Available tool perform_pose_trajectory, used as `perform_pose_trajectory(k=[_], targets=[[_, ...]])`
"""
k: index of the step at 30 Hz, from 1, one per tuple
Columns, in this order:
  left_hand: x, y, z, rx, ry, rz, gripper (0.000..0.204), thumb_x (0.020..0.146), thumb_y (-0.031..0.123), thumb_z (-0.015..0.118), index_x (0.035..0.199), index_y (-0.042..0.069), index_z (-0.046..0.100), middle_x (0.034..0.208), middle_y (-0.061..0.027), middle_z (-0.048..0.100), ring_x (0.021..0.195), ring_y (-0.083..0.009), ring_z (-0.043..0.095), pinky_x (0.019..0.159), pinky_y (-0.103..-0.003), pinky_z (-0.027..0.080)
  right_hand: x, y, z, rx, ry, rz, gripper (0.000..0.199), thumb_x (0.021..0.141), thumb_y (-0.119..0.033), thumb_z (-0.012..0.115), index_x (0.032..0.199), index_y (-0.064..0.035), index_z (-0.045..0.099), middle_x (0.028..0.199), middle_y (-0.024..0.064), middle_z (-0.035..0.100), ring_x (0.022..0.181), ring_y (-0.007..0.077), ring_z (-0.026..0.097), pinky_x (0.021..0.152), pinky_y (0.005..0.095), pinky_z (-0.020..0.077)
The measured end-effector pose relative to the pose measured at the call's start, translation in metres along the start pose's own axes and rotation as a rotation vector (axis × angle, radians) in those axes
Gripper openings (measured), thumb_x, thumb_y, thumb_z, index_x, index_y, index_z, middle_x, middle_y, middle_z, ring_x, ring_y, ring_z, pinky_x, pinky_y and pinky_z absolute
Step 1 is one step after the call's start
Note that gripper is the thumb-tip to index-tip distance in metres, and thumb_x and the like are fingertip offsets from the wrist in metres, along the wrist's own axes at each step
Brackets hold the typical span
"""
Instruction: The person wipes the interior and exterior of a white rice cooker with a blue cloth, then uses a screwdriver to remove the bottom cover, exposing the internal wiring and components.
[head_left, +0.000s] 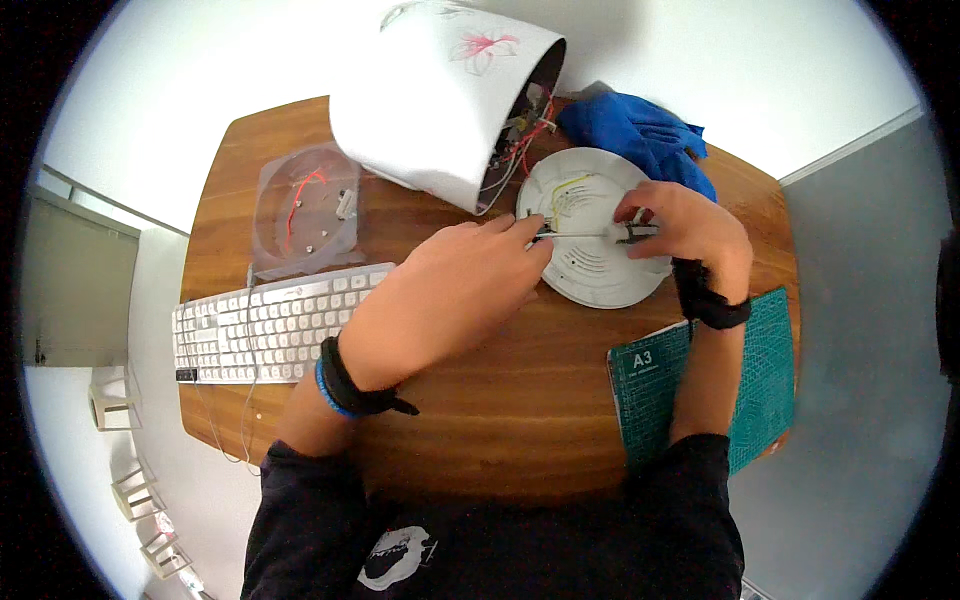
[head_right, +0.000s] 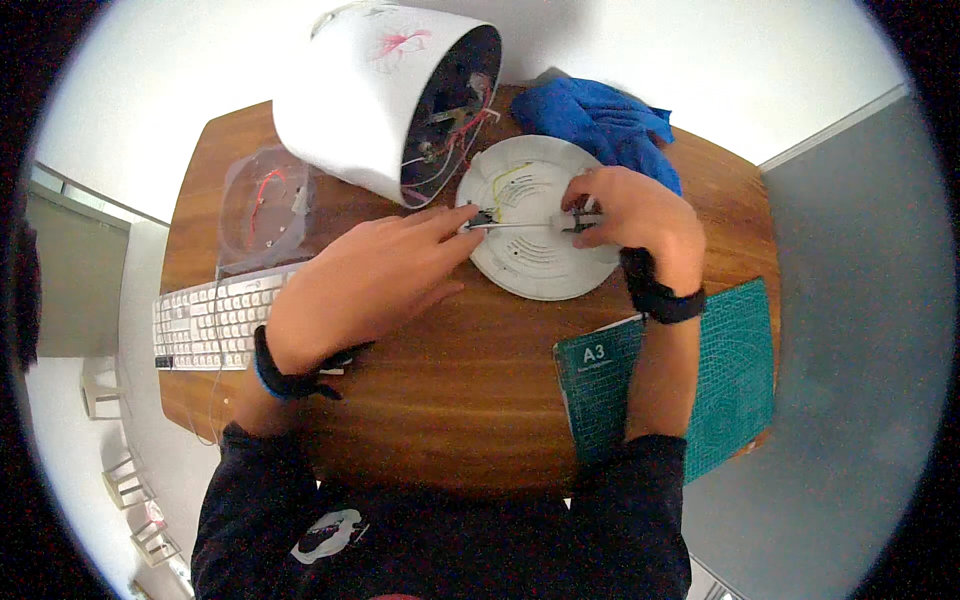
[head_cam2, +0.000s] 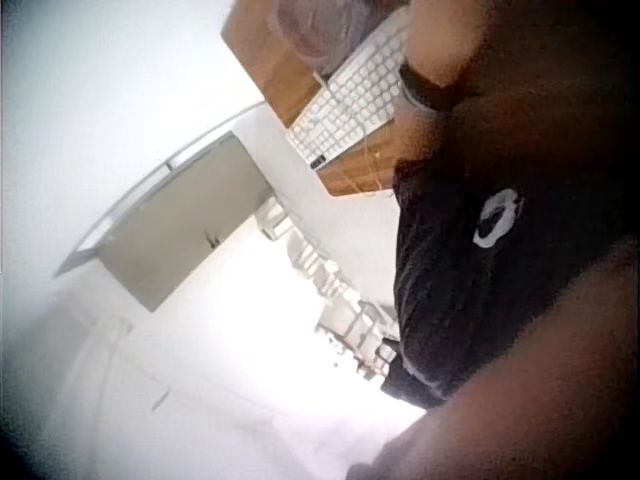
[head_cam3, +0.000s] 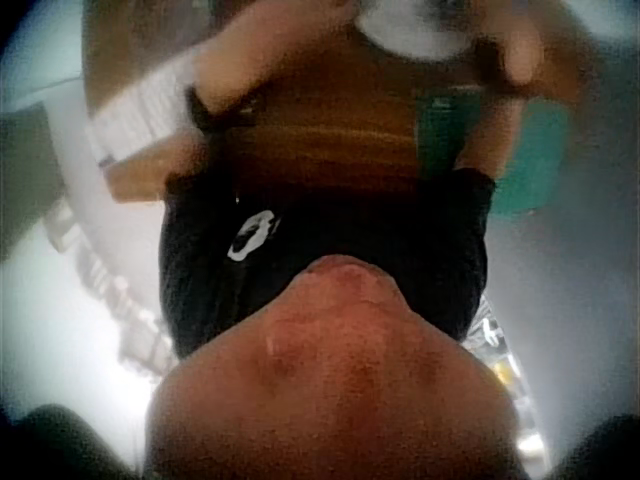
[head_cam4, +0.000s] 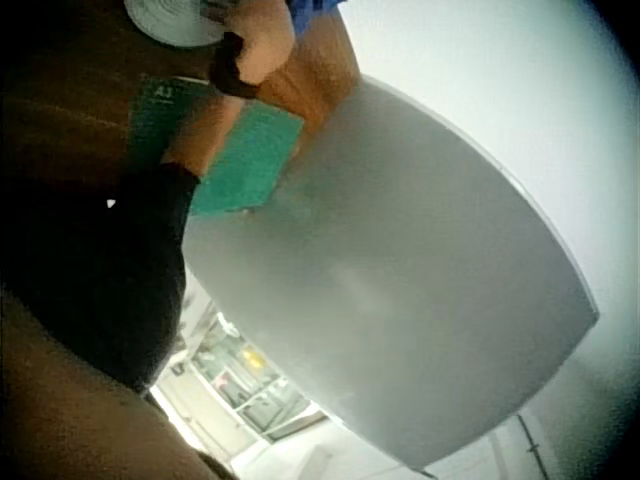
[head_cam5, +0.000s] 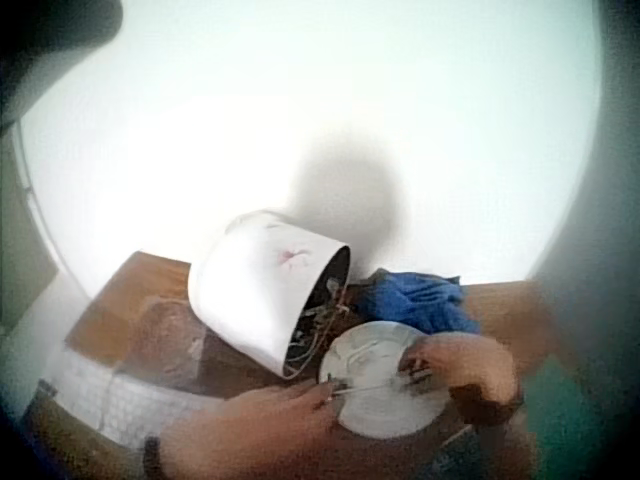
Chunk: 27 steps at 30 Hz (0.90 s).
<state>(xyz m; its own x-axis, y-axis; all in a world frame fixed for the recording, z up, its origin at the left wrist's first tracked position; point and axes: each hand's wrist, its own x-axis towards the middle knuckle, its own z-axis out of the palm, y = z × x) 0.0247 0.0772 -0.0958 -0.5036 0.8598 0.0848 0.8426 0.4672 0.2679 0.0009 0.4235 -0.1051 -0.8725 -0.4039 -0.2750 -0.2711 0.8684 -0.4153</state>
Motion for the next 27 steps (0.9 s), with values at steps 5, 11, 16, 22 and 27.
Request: perform_pose_trajectory(k=[5, 11, 16, 22, 27], targets=[[0.016, 0.001, 0.012, -0.032, -0.093, 0.023, 0.034, 0.102, 0.021, 0.075, 0.13, 0.001, 0.069, 0.149, -0.0215, 0.067, 0.132, -0.0408, 0.069, 0.107, -0.048, 0.06, -0.002, 0.007, -0.004, 0.008, 0.038, -0.038, 0.035, 0.087, -0.01, 0.089, 0.119, -0.0031, 0.076, 0.117, 0.0162, 0.08, 0.109, 0.0328, 0.077, 0.092, 0.043, 0.0605], [0.014, -0.004, 0.024, -0.007, 0.005, 0.091, 0.025, 0.103, 0.022, 0.075, 0.116, 0.001, 0.073, 0.148, -0.0201, 0.069, 0.131, -0.0419, 0.069, 0.107, -0.05, 0.059, -0.04, 0.013, -0.031, 0.16, 0.315, 0.019, 0.027, 0.096, -0.012, 0.085, 0.117, -0.0021, 0.071, 0.101, 0.013, 0.073, 0.096, 0.0275, 0.073, 0.085, 0.0395, 0.0591], [0.016, -0.001, 0.015, -0.028, -0.069, 0.005, 0.024, 0.102, 0.024, 0.075, 0.106, 0.001, 0.077, 0.145, -0.0196, 0.072, 0.124, -0.0407, 0.073, 0.104, -0.05, 0.061, -0.057, 0.037, -0.031, 0.157, 0.348, 0.227, 0.029, 0.093, -0.018, 0.086, 0.113, -0.0012, 0.072, 0.097, 0.0127, 0.072, 0.091, 0.0271, 0.072, 0.083, 0.0397, 0.0585], [0.009, -0.002, 0.005, -0.001, -0.108, -0.104, 0.026, 0.101, 0.025, 0.075, 0.095, -0.001, 0.079, 0.141, -0.0207, 0.074, 0.115, -0.0416, 0.076, 0.1, -0.05, 0.062, -0.034, 0.037, -0.024, 0.014, 0.064, 0.316, 0.03, 0.091, -0.019, 0.089, 0.108, -0.001, 0.073, 0.096, 0.0113, 0.076, 0.089, 0.0227, 0.073, 0.08, 0.0372, 0.0588], [0.004, -0.006, 0.0, -0.002, -0.112, -0.133, 0.028, 0.1, 0.025, 0.077, 0.093, -0.002, 0.08, 0.14, -0.0211, 0.075, 0.114, -0.042, 0.076, 0.098, -0.05, 0.063, -0.012, 0.027, -0.008, 0.011, 0.03, 0.317, 0.029, 0.087, -0.016, 0.091, 0.107, 0.0001, 0.077, 0.096, 0.0151, 0.08, 0.088, 0.0261, 0.076, 0.078, 0.0388, 0.0603]])
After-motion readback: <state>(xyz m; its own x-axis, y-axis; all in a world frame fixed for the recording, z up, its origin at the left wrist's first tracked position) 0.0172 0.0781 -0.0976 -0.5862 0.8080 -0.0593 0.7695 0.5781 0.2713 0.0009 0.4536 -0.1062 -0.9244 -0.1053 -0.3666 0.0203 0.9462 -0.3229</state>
